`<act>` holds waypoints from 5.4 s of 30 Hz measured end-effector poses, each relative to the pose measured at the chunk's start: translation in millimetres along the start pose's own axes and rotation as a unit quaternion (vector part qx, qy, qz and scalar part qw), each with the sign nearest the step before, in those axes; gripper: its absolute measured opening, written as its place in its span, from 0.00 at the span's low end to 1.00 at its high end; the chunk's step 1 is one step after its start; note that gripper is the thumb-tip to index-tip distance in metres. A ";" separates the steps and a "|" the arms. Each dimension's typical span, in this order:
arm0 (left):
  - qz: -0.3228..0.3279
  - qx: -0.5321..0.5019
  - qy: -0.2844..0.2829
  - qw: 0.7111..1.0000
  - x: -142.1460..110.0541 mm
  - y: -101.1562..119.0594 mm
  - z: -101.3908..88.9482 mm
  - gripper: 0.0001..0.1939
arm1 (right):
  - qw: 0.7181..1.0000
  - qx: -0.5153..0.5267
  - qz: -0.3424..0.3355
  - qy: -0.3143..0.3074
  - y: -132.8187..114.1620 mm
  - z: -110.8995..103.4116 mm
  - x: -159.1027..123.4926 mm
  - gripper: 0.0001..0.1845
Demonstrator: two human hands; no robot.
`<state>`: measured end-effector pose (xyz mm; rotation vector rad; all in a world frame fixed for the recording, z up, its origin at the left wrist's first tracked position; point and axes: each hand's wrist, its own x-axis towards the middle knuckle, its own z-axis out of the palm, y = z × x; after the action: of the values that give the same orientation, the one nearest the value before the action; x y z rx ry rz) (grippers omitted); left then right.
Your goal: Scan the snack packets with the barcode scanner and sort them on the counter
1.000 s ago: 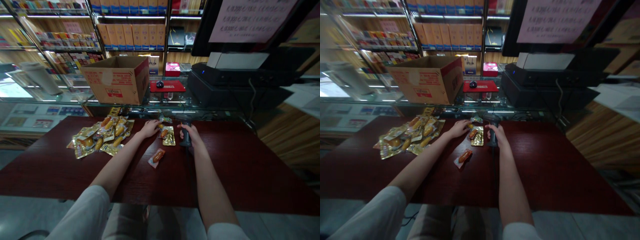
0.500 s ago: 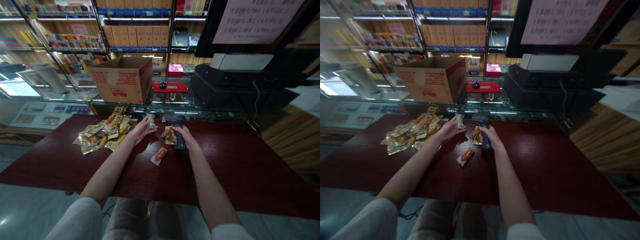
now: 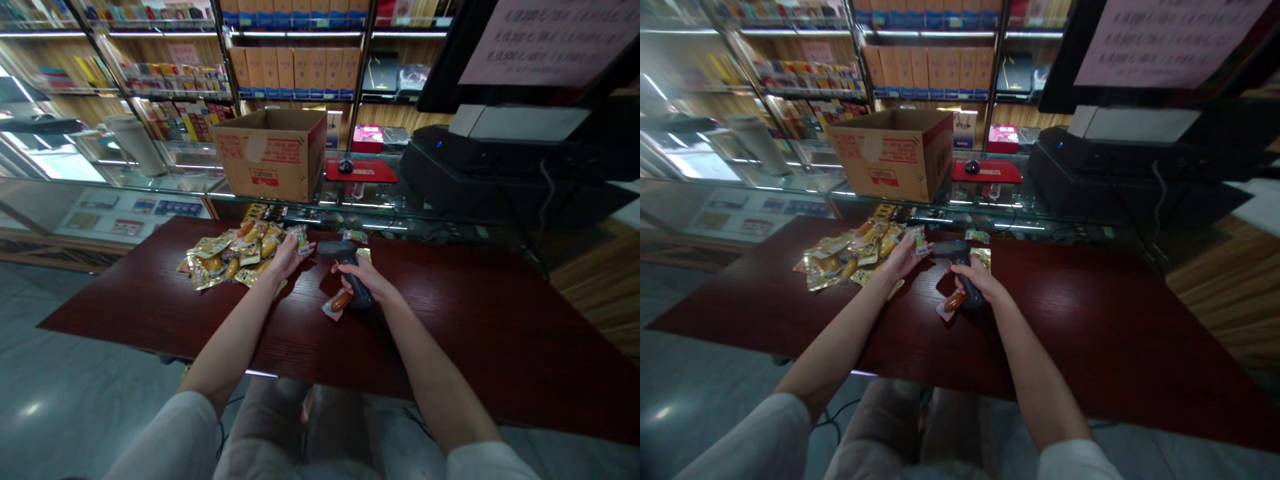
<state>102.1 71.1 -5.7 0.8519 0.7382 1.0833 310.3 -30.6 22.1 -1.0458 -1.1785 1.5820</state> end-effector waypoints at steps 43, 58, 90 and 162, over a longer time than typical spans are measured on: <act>0.129 0.779 -0.095 0.607 92.9 -46.5 111.0 0.22 | 0.976 0.006 -0.046 0.212 0.4 -106.9 -6.7 0.18; 0.133 0.351 -0.062 0.925 82.7 -32.1 56.6 0.16 | 0.983 0.030 -0.054 0.171 -3.2 -85.4 -4.8 0.18; 0.271 0.590 -0.007 0.760 0.1 -4.6 6.4 0.14 | 1.000 0.007 -0.025 0.002 -0.4 -14.5 2.7 0.16; -0.035 0.097 -0.083 0.991 8.5 6.8 -12.4 0.16 | 0.999 -0.027 -0.041 0.006 -4.0 -5.1 -3.0 0.14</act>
<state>91.2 83.4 -6.6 1.0608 0.7347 0.8765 316.7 -31.7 25.3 -1.0275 -1.2469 1.4868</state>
